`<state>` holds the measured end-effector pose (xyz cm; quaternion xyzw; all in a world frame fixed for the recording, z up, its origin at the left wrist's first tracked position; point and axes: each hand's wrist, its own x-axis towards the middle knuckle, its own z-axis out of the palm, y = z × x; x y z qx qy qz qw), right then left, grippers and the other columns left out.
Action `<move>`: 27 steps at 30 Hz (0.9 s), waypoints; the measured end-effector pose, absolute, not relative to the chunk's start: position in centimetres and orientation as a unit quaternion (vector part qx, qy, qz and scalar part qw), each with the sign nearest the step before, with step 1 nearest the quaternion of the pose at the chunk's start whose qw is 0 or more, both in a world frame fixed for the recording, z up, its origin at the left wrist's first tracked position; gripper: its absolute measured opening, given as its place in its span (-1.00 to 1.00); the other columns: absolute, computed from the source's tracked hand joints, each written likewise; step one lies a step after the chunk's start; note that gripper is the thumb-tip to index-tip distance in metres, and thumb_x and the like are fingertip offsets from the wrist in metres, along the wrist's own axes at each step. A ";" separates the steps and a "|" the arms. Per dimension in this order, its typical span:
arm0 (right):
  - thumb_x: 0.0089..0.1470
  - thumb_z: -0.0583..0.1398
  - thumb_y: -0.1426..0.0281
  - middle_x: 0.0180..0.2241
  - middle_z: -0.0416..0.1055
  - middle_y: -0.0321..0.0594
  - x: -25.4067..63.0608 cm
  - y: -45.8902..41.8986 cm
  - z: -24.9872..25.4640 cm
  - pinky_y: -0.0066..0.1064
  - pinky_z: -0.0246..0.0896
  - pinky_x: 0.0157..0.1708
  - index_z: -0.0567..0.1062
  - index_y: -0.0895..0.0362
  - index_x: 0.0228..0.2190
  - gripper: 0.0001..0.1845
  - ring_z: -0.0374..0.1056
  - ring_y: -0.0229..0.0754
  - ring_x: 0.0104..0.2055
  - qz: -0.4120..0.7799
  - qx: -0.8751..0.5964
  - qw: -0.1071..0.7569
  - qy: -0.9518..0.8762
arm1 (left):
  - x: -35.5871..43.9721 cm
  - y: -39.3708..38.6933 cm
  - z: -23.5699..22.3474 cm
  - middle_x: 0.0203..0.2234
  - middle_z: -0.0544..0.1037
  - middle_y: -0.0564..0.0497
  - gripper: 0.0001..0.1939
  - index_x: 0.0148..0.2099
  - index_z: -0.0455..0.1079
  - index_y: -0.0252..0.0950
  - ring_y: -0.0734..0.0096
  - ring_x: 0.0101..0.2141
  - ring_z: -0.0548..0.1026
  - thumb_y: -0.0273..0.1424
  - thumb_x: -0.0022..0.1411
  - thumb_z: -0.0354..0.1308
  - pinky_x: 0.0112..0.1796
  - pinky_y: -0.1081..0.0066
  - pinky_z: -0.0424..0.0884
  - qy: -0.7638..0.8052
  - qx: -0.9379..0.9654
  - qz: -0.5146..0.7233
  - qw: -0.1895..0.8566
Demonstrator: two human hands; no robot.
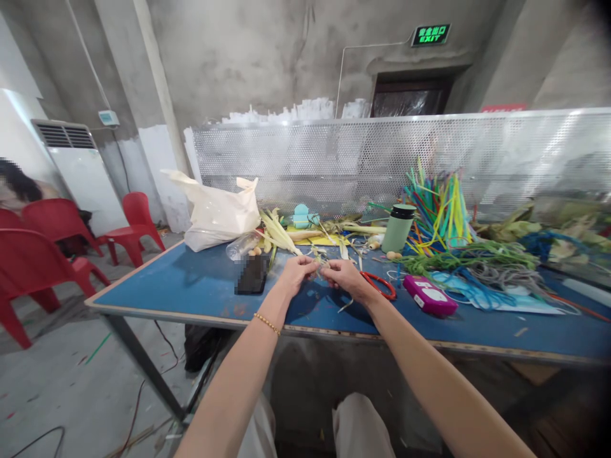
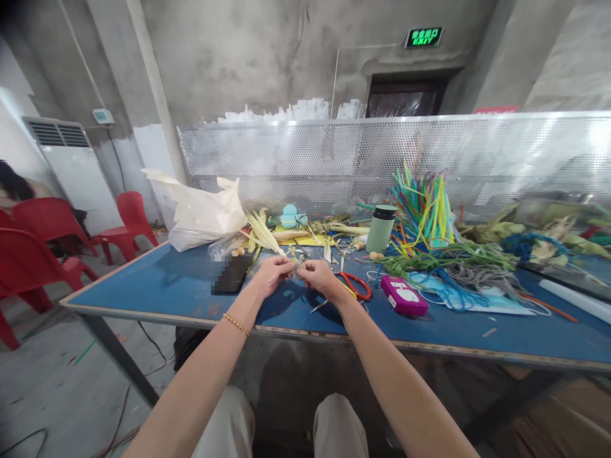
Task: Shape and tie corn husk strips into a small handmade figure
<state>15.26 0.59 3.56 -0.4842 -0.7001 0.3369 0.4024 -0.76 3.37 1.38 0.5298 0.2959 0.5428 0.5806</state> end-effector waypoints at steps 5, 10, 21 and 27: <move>-0.12 0.31 0.03 -0.73 0.28 -0.37 15.2 0.5 3.4 -0.47 -0.02 -0.64 0.34 0.12 -0.62 -0.55 0.13 -0.35 -0.67 0.344 -0.476 0.395 -0.707 | -0.7 3.6 1.3 -0.67 0.38 0.08 -0.59 -0.53 0.39 -0.37 0.59 -0.61 0.24 -0.23 -0.28 0.50 -0.52 0.45 0.07 0.303 0.528 0.550 0.572; -0.10 0.30 0.06 -0.70 0.32 -0.35 15.3 0.4 3.7 -0.47 0.04 -0.60 0.39 0.14 -0.62 -0.58 0.15 -0.35 -0.65 0.374 -0.443 0.394 -0.713 | -0.8 3.5 1.3 -0.68 0.36 0.09 -0.61 -0.53 0.38 -0.36 0.59 -0.62 0.24 -0.24 -0.26 0.49 -0.51 0.44 0.10 0.304 0.523 0.551 0.575; -0.16 0.32 0.16 -0.73 0.22 -0.41 15.2 0.7 3.2 -0.50 -0.11 -0.66 0.36 0.14 -0.63 -0.64 0.04 -0.41 -0.69 0.429 -0.446 0.376 -0.690 | -0.7 3.7 1.2 -0.68 0.35 0.09 -0.61 -0.55 0.32 -0.33 0.58 -0.62 0.24 -0.21 -0.19 0.44 -0.52 0.44 0.09 0.310 0.541 0.559 0.546; -0.24 0.33 0.23 -0.68 0.26 -0.38 15.0 0.6 3.4 -0.51 -0.14 -0.66 0.41 0.18 -0.61 -0.71 0.04 -0.42 -0.67 0.440 -0.466 0.366 -0.674 | -0.6 3.6 1.3 -0.68 0.37 0.11 -0.64 -0.48 0.32 -0.32 0.58 -0.63 0.26 -0.22 -0.09 0.41 -0.51 0.46 0.15 0.291 0.536 0.573 0.547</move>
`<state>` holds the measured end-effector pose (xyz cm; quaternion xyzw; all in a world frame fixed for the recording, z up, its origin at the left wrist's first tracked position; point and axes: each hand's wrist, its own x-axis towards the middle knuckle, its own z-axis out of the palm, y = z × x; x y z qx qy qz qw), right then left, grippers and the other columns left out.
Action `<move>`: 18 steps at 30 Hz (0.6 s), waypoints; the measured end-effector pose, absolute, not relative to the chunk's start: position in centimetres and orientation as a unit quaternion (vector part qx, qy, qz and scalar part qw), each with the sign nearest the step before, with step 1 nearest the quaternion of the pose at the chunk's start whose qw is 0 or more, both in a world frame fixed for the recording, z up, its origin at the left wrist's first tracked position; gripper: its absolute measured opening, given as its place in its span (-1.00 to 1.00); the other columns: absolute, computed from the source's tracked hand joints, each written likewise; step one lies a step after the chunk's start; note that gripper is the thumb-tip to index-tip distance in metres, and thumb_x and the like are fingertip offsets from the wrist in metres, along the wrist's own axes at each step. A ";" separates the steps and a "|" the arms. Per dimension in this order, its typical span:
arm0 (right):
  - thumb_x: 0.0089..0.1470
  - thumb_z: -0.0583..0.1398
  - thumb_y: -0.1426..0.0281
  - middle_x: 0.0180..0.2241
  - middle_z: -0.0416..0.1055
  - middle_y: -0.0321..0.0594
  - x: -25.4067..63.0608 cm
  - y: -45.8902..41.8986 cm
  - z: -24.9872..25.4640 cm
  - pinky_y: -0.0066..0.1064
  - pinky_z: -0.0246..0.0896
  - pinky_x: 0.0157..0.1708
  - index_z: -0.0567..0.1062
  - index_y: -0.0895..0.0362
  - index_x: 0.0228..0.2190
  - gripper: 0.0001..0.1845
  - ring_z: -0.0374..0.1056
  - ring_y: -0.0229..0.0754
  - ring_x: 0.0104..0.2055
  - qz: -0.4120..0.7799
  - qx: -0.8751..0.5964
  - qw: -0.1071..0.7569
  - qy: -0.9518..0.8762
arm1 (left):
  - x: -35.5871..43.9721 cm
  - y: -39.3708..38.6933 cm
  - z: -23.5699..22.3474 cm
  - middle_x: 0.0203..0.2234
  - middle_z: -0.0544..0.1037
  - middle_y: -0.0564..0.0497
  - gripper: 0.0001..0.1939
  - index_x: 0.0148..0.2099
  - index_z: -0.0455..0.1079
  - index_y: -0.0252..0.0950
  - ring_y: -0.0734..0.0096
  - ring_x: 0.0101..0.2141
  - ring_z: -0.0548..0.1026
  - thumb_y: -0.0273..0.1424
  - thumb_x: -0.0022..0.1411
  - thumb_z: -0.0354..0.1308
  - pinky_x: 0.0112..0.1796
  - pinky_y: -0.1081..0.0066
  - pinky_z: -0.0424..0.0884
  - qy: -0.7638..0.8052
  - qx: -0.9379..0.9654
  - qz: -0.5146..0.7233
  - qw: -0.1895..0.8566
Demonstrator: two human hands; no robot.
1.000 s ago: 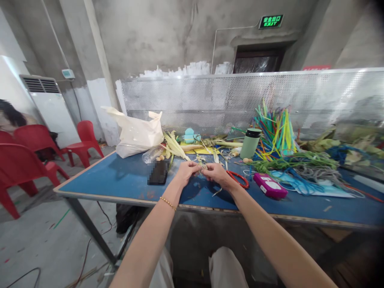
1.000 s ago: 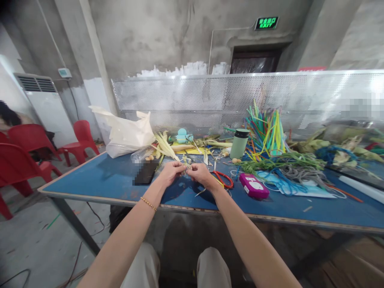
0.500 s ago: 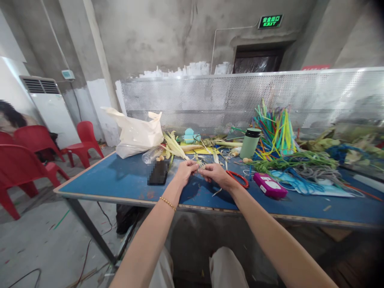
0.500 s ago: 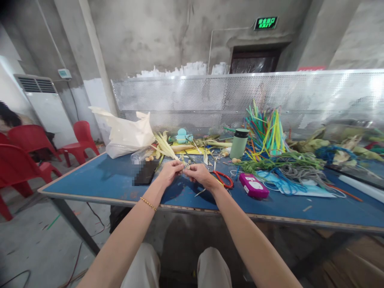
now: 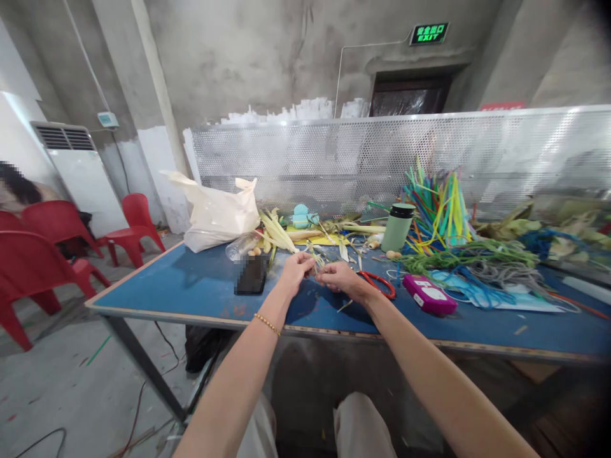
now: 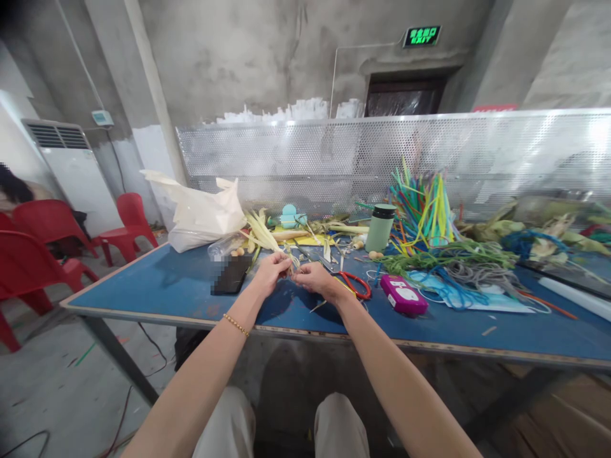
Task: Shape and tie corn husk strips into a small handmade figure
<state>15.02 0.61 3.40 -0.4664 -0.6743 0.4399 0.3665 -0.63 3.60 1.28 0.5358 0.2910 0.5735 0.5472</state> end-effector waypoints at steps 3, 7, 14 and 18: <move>-0.22 0.33 0.21 -0.67 0.28 -0.38 15.2 0.5 3.4 -0.50 -0.17 -0.66 0.43 0.18 -0.60 -0.70 0.02 -0.43 -0.67 0.444 -0.450 0.356 -0.688 | -0.7 3.4 1.5 -0.67 0.39 0.10 -0.65 -0.45 0.31 -0.31 0.55 -0.64 0.30 -0.23 -0.05 0.39 -0.52 0.47 0.16 0.300 0.539 0.571 0.542; -0.21 0.29 0.25 -0.58 0.39 -0.31 15.4 0.6 3.4 -0.48 -0.09 -0.64 0.52 0.19 -0.52 -0.76 0.07 -0.40 -0.64 0.416 -0.459 0.347 -0.704 | -0.6 3.2 1.8 -0.69 0.39 0.12 -0.74 -0.42 0.31 -0.29 0.54 -0.65 0.29 -0.29 0.01 0.33 -0.53 0.46 0.15 0.335 0.533 0.587 0.509; -0.09 0.23 0.13 -0.57 0.41 -0.24 15.3 1.3 3.5 -0.42 0.08 -0.54 0.52 0.16 -0.49 -0.68 0.21 -0.26 -0.53 0.247 -0.473 0.508 -0.676 | -0.5 3.7 1.5 -0.73 0.34 0.15 -0.84 -0.50 0.27 -0.27 0.52 -0.64 0.27 -0.45 0.08 0.19 -0.49 0.45 0.15 0.401 0.560 0.610 0.392; -0.09 0.24 0.09 -0.60 0.39 -0.25 14.7 1.8 3.0 -0.41 0.10 -0.49 0.49 0.14 -0.58 -0.65 0.20 -0.27 -0.53 0.228 -0.454 0.467 -0.724 | -0.3 3.9 1.4 -0.72 0.32 0.16 -0.82 -0.50 0.25 -0.26 0.50 -0.62 0.28 -0.46 0.09 0.17 -0.47 0.44 0.16 0.403 0.590 0.589 0.378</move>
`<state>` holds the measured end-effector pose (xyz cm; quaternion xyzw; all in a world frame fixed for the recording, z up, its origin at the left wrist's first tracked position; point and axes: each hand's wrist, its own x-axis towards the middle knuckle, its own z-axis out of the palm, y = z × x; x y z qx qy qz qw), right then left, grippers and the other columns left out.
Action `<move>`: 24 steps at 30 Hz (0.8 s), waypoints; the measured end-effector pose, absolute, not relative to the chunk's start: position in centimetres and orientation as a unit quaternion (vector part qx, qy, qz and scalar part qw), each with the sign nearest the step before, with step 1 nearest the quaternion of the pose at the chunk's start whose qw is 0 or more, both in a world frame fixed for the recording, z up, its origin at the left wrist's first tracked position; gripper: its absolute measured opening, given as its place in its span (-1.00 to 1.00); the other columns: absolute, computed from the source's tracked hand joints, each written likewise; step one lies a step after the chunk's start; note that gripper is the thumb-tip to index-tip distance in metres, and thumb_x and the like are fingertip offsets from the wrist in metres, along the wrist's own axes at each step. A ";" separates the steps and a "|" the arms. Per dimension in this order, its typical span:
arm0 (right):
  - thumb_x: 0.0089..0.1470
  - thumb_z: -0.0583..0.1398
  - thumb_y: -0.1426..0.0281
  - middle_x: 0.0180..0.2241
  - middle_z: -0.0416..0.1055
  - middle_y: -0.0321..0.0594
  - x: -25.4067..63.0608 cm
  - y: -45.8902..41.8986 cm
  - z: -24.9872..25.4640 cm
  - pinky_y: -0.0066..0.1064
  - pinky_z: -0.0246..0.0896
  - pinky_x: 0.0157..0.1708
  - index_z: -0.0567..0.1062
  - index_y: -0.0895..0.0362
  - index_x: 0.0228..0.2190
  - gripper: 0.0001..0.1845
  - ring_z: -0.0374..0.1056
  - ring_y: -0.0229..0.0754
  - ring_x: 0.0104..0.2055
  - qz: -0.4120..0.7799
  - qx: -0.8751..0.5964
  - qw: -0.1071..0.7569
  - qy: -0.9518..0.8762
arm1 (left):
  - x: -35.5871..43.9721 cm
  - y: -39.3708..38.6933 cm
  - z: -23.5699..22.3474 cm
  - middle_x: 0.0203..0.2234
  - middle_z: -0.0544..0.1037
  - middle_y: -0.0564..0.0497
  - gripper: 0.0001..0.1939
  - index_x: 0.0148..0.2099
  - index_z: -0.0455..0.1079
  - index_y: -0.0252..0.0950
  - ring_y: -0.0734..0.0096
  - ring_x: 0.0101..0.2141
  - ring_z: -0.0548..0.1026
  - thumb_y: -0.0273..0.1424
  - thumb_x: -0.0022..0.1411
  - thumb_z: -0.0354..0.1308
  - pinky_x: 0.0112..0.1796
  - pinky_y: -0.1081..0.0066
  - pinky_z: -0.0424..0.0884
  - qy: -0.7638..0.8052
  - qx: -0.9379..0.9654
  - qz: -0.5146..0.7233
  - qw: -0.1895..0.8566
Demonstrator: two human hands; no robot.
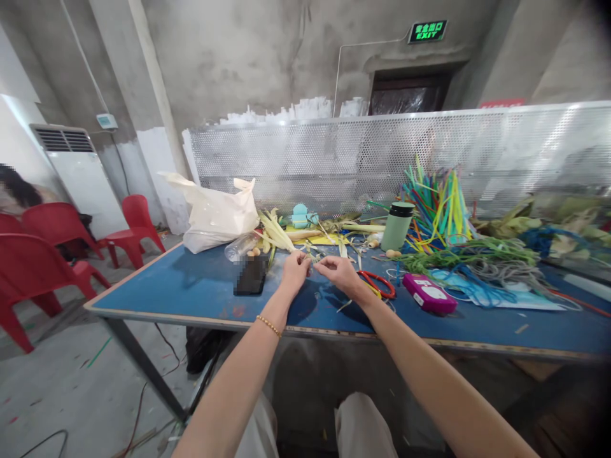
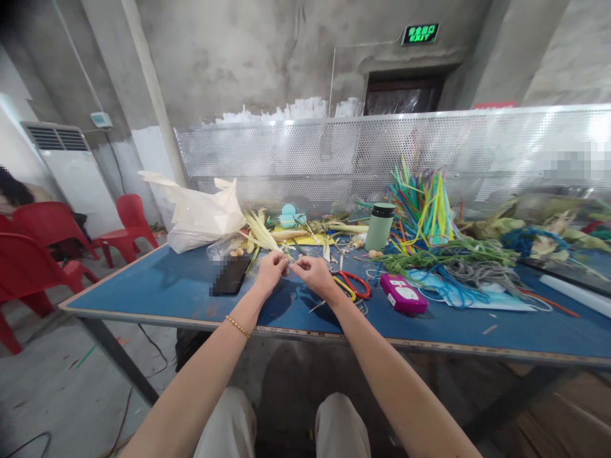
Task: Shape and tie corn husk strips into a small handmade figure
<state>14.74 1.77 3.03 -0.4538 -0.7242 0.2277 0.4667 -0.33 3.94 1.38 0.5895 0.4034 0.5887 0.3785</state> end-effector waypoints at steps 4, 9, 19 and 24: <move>-0.15 0.26 0.20 -0.58 0.43 -0.25 14.5 2.3 2.3 -0.43 0.14 -0.47 0.48 0.14 -0.59 -0.75 0.26 -0.24 -0.50 0.211 -0.446 0.451 -0.744 | -0.1 3.6 1.7 -0.72 0.27 0.16 -0.75 -0.55 0.22 -0.27 0.52 -0.61 0.24 -0.45 0.04 0.24 -0.49 0.45 0.13 0.379 0.590 0.583 0.410; -0.14 0.20 0.32 -0.57 0.47 -0.23 14.5 2.1 2.2 -0.43 0.18 -0.43 0.49 0.15 -0.60 -0.84 0.31 -0.23 -0.50 0.207 -0.438 0.442 -0.755 | -0.2 2.9 2.0 -0.71 0.35 0.12 -0.68 -0.53 0.26 -0.29 0.52 -0.62 0.28 -0.28 -0.02 0.35 -0.50 0.44 0.16 0.319 0.560 0.575 0.505; -0.11 0.13 0.31 -0.60 0.45 -0.25 14.9 1.4 3.4 -0.41 0.17 -0.41 0.48 0.15 -0.63 -0.78 0.29 -0.23 -0.50 0.206 -0.455 0.432 -0.751 | -0.6 3.3 1.9 -0.66 0.37 0.07 -0.71 -0.50 0.33 -0.34 0.55 -0.60 0.31 -0.37 -0.13 0.42 -0.51 0.45 0.13 0.277 0.488 0.551 0.617; -0.17 0.12 0.29 -0.64 0.35 -0.31 14.8 1.2 3.5 -0.42 0.10 -0.46 0.44 0.14 -0.64 -0.80 0.21 -0.26 -0.53 0.208 -0.465 0.419 -0.752 | -0.6 3.3 1.9 -0.65 0.38 0.08 -0.75 -0.52 0.35 -0.36 0.55 -0.60 0.32 -0.49 -0.21 0.39 -0.50 0.44 0.12 0.285 0.463 0.566 0.620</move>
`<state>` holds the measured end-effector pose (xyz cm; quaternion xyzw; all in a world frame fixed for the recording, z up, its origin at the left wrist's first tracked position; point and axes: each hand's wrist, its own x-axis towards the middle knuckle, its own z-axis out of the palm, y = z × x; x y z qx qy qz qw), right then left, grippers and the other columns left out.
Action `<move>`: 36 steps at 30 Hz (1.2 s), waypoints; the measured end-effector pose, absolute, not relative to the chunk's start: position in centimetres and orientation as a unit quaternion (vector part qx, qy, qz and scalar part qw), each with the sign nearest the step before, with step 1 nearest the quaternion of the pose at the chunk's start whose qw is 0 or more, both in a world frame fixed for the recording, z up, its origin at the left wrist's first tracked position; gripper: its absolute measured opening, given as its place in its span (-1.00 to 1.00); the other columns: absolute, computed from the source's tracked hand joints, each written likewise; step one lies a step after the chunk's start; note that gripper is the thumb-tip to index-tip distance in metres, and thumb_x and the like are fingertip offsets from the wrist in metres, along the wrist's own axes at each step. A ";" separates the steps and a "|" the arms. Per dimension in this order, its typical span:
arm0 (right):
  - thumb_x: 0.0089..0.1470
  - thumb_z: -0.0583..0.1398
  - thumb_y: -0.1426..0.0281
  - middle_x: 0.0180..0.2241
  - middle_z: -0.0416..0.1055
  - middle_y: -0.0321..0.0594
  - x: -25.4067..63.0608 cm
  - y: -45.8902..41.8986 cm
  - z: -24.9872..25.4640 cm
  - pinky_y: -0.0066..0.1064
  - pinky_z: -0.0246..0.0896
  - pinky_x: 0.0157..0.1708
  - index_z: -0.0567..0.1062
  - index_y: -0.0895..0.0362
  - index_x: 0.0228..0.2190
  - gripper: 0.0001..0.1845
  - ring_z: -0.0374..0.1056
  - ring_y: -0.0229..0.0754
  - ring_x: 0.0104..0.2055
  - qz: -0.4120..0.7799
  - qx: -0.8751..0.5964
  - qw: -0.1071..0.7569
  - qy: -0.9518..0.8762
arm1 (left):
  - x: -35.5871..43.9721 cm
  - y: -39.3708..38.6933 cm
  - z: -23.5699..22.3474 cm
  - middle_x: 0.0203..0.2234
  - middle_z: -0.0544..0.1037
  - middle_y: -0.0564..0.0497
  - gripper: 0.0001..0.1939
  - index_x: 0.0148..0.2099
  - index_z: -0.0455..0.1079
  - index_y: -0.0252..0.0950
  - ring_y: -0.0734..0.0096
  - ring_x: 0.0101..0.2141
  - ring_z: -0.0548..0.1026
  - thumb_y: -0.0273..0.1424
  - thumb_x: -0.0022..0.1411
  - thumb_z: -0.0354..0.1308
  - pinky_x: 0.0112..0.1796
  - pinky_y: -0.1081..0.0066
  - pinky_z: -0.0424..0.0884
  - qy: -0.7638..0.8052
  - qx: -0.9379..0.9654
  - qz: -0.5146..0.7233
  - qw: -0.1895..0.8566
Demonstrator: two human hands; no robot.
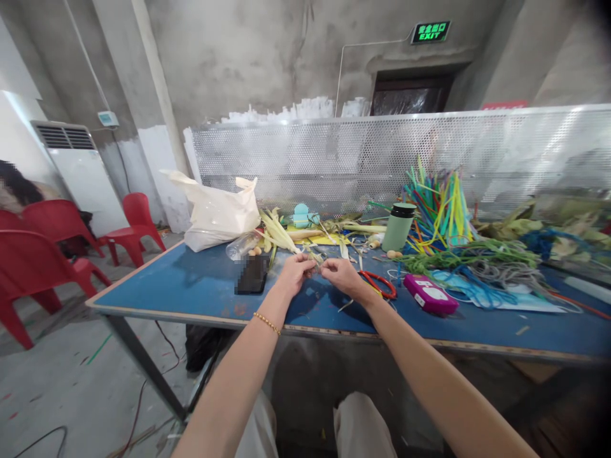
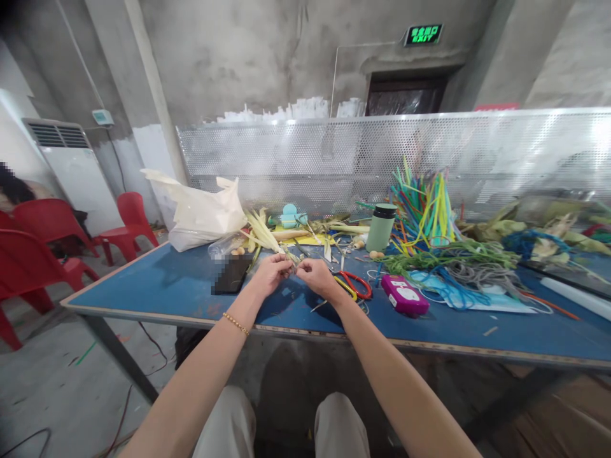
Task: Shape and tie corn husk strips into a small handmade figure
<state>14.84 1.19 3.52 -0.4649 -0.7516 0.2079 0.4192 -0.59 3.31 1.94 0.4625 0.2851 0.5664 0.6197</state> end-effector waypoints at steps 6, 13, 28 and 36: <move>-0.16 0.09 0.28 -0.68 0.25 -0.34 14.6 0.9 3.5 -0.43 0.01 -0.52 0.41 0.13 -0.66 -0.78 0.12 -0.30 -0.57 0.244 -0.466 0.379 -0.762 | -0.5 3.3 1.8 -0.66 0.38 0.09 -0.77 -0.54 0.37 -0.36 0.58 -0.62 0.28 -0.47 -0.23 0.39 -0.51 0.44 0.12 0.294 0.466 0.580 0.600; -0.12 0.17 0.14 -0.67 0.23 -0.34 14.9 1.5 3.3 -0.43 0.00 -0.53 0.38 0.12 -0.63 -0.69 0.11 -0.29 -0.56 0.214 -0.470 0.437 -0.737 | -0.2 3.8 1.2 -0.66 0.38 0.09 -0.74 -0.53 0.38 -0.36 0.56 -0.59 0.29 -0.39 -0.19 0.42 -0.48 0.44 0.16 0.312 0.512 0.595 0.535; -0.20 0.18 0.13 -0.69 0.20 -0.36 15.0 1.4 3.2 -0.44 -0.03 -0.56 0.37 0.12 -0.66 -0.69 0.08 -0.32 -0.59 0.230 -0.490 0.441 -0.716 | -0.2 3.4 1.4 -0.65 0.38 0.08 -0.78 -0.57 0.36 -0.35 0.55 -0.56 0.28 -0.41 -0.21 0.38 -0.46 0.44 0.18 0.288 0.563 0.567 0.528; -0.16 0.17 0.16 -0.67 0.22 -0.34 15.3 2.0 2.6 -0.46 -0.03 -0.55 0.36 0.13 -0.67 -0.70 0.10 -0.31 -0.57 0.184 -0.482 0.438 -0.736 | -0.2 4.0 0.9 -0.64 0.42 0.07 -0.87 -0.52 0.41 -0.38 0.55 -0.56 0.29 -0.50 -0.19 0.31 -0.47 0.45 0.17 0.319 0.572 0.559 0.509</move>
